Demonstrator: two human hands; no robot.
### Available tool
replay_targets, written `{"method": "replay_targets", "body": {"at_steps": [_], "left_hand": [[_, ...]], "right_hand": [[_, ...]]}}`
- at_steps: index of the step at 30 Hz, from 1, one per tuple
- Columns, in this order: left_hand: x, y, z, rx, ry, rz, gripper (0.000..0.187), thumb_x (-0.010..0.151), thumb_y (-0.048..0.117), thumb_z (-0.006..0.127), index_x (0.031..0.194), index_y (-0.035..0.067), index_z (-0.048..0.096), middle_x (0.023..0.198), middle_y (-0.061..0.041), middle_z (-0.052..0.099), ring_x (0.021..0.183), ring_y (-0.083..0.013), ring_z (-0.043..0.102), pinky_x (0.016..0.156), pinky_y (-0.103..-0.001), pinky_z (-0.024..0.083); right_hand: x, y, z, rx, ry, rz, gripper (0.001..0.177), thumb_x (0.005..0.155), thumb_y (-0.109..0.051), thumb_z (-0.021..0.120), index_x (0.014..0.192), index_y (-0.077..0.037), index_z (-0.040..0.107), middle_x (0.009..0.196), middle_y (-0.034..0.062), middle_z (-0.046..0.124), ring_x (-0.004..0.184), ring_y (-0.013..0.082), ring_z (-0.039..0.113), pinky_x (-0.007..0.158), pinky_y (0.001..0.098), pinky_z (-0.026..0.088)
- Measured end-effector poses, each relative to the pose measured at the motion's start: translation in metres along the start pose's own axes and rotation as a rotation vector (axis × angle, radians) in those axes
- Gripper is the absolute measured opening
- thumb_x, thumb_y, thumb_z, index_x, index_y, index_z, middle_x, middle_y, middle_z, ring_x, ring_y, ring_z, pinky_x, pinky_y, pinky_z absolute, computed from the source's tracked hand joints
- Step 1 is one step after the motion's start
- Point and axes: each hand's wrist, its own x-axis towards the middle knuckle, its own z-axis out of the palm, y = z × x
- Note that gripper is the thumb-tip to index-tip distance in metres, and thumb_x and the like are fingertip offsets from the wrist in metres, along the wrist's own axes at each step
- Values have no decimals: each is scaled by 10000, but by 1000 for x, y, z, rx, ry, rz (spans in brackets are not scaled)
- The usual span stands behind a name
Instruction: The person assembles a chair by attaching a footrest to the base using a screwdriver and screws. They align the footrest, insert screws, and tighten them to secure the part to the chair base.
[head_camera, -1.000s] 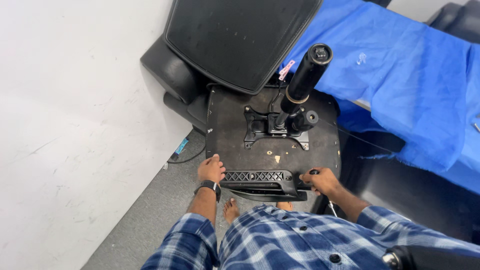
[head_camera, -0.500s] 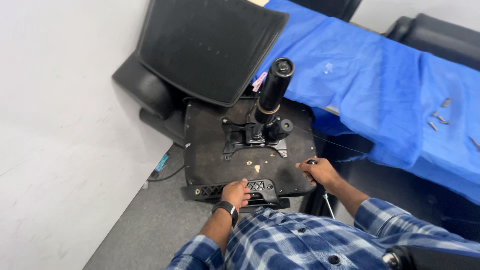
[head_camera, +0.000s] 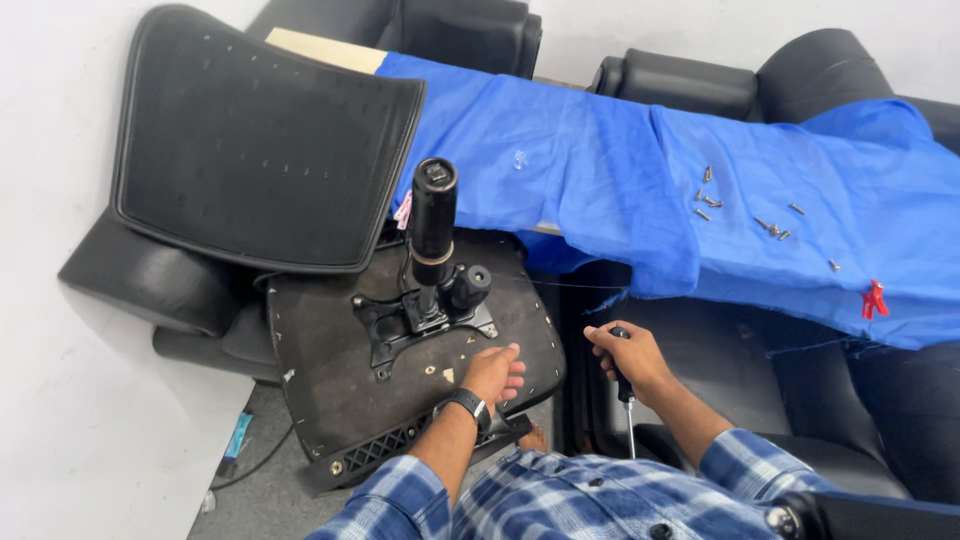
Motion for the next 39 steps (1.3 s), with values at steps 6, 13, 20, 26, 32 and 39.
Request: {"method": "replay_targets", "body": {"at_steps": [6, 13, 20, 26, 32, 39], "left_hand": [[32, 43, 76, 113, -76, 40, 432, 946, 422, 654, 1252, 119, 685, 1059, -51, 750, 836, -173, 683, 692, -334, 549], [107, 115, 185, 208, -140, 154, 458, 950, 425, 641, 1262, 91, 670, 1106, -82, 741, 876, -209, 690, 715, -354, 559], [173, 152, 276, 71, -218, 138, 566, 941, 441, 649, 1360, 65, 599, 1222, -140, 710, 1003, -279, 707, 787, -398, 573], [197, 155, 303, 18, -212, 99, 600, 950, 450, 640, 1398, 57, 569, 1281, -151, 689, 1048, -292, 704, 829, -424, 572], [207, 154, 304, 24, -185, 69, 596, 964, 435, 624, 1414, 49, 552, 1301, -160, 681, 1056, -307, 708, 840, -440, 574], [208, 150, 313, 0, -149, 60, 578, 953, 412, 636, 1414, 71, 565, 1284, -135, 680, 1042, -299, 704, 814, -429, 568]], "right_hand": [[36, -12, -47, 118, 57, -46, 196, 886, -242, 766, 900, -55, 709, 760, 34, 642, 568, 138, 551, 475, 282, 433], [133, -25, -140, 124, 296, -80, 193, 873, -189, 783, 980, -33, 743, 772, 35, 653, 593, 135, 576, 467, 281, 455], [238, -38, -218, -166, 509, -109, 297, 817, -250, 842, 1066, -111, 760, 842, 70, 709, 745, 197, 665, 640, 346, 510], [295, -52, -246, -498, 430, -9, 357, 800, -336, 843, 1116, -191, 762, 997, 81, 771, 920, 253, 735, 849, 421, 564], [309, -49, -250, -587, 395, 83, 303, 821, -359, 808, 1102, -244, 791, 1127, 74, 770, 1086, 294, 718, 951, 452, 556], [285, -56, -244, -536, 411, -39, 292, 842, -343, 810, 1064, -152, 812, 1015, 145, 773, 961, 305, 721, 843, 427, 560]]}}
